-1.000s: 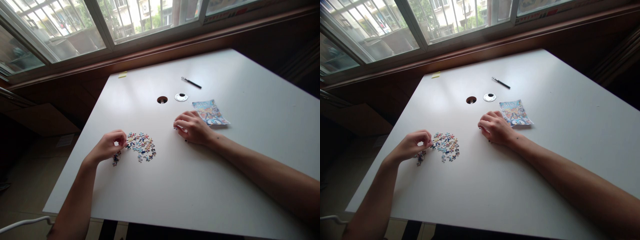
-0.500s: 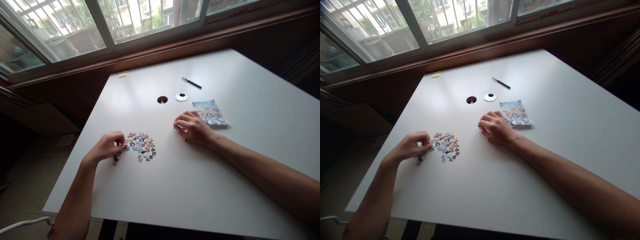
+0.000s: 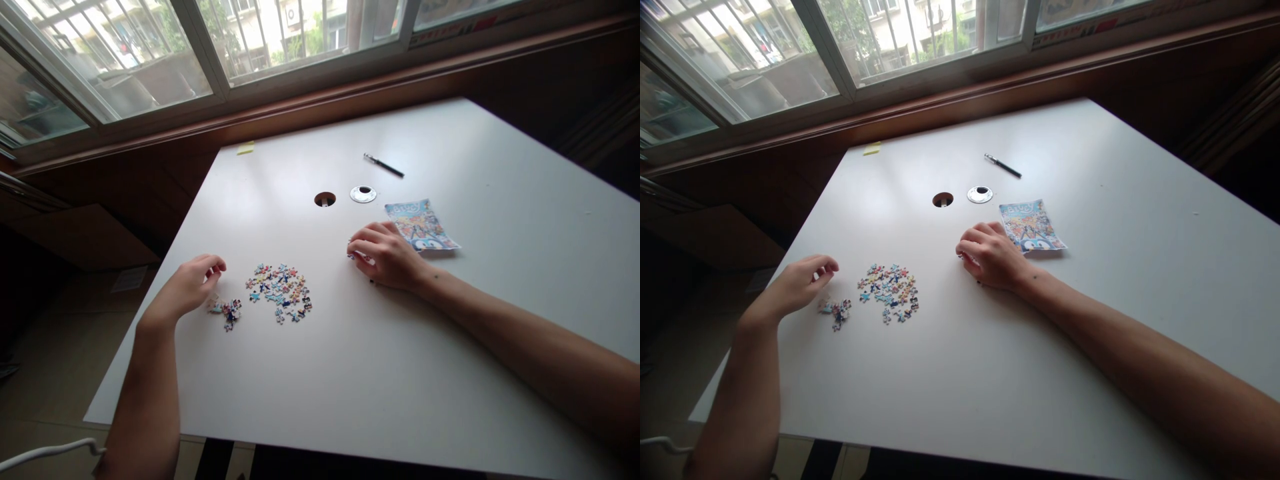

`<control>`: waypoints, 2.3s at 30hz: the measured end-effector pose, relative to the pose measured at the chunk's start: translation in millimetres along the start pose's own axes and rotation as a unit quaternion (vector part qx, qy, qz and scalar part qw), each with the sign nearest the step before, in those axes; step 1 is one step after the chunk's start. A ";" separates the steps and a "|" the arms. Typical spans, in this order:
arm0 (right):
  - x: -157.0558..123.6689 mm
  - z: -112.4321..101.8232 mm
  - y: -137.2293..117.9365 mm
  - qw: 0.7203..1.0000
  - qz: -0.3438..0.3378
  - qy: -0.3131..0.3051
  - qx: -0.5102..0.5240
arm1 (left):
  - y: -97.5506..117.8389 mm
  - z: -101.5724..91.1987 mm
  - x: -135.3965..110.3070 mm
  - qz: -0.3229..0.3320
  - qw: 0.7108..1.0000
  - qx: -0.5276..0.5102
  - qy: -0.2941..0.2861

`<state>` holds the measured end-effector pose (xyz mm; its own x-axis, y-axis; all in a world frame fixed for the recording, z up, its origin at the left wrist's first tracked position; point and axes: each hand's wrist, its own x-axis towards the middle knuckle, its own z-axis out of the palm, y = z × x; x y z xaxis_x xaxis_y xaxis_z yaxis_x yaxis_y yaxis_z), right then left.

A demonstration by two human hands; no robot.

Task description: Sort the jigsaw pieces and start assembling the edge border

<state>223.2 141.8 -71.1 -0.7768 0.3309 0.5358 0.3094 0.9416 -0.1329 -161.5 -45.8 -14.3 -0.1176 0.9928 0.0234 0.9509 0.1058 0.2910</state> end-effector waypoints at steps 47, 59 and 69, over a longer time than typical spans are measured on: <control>1.6 -0.8 -2.7 1.000 -0.001 0.007 -0.002 | 20.8 7.1 0.4 -0.021 0.999 -0.036 0.005; 3.8 -6.0 -8.2 1.000 -0.006 0.011 0.012 | 80.5 44.7 -0.3 0.248 0.935 -0.244 0.066; 11.8 -17.0 -31.9 0.996 -0.014 0.020 0.090 | 89.0 47.9 -5.8 0.238 0.875 -0.407 -0.109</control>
<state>213.6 114.6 -46.3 -0.7599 0.3049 0.5741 0.1824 0.9477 -0.2619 -62.5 -39.4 -34.3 0.3777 0.9102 0.1698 0.3484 -0.3096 0.8847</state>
